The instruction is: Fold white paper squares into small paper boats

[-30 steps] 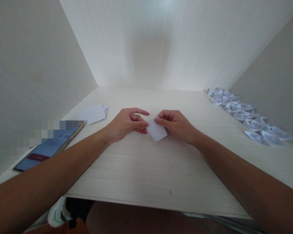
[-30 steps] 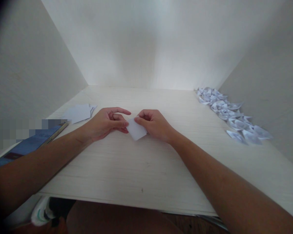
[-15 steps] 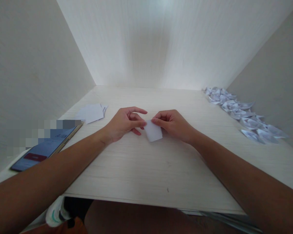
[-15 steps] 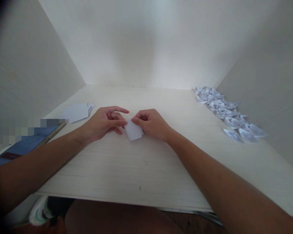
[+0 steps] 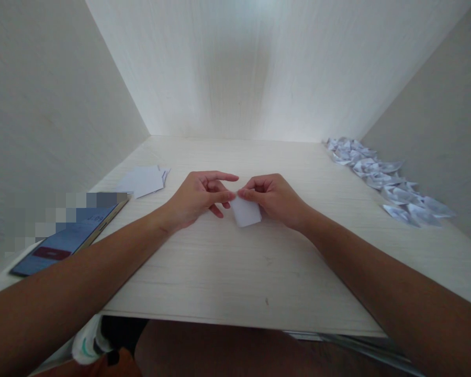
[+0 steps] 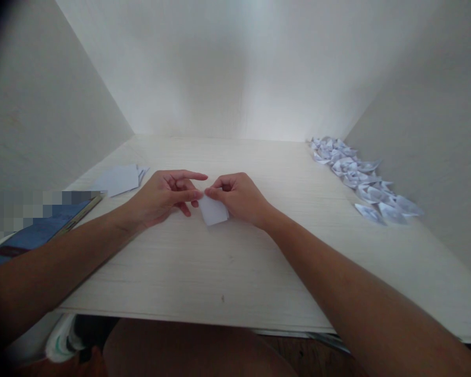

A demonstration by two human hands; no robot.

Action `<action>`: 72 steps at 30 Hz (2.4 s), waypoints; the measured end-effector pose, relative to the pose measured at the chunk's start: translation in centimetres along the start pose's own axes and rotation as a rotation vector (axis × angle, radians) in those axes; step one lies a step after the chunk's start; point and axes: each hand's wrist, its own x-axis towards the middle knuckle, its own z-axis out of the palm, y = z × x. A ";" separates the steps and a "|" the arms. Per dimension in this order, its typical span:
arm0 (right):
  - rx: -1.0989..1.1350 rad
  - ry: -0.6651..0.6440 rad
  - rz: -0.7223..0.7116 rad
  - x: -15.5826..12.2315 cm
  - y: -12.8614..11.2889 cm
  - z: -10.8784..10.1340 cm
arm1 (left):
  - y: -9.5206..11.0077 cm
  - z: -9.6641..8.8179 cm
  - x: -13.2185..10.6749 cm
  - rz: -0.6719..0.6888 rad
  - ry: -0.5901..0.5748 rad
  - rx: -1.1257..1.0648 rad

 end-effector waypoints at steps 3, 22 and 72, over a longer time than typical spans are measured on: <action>0.017 0.037 -0.008 0.0 -0.1 0.1 | -0.3 0.2 0.0 0.022 0.021 -0.024; -0.208 0.026 -0.124 -0.2 0.3 0.3 | -0.1 0.4 -0.4 -0.034 0.090 -0.021; 0.062 0.440 -0.150 1.3 0.4 -4.0 | 0.3 1.3 -1.7 -0.181 -0.210 0.128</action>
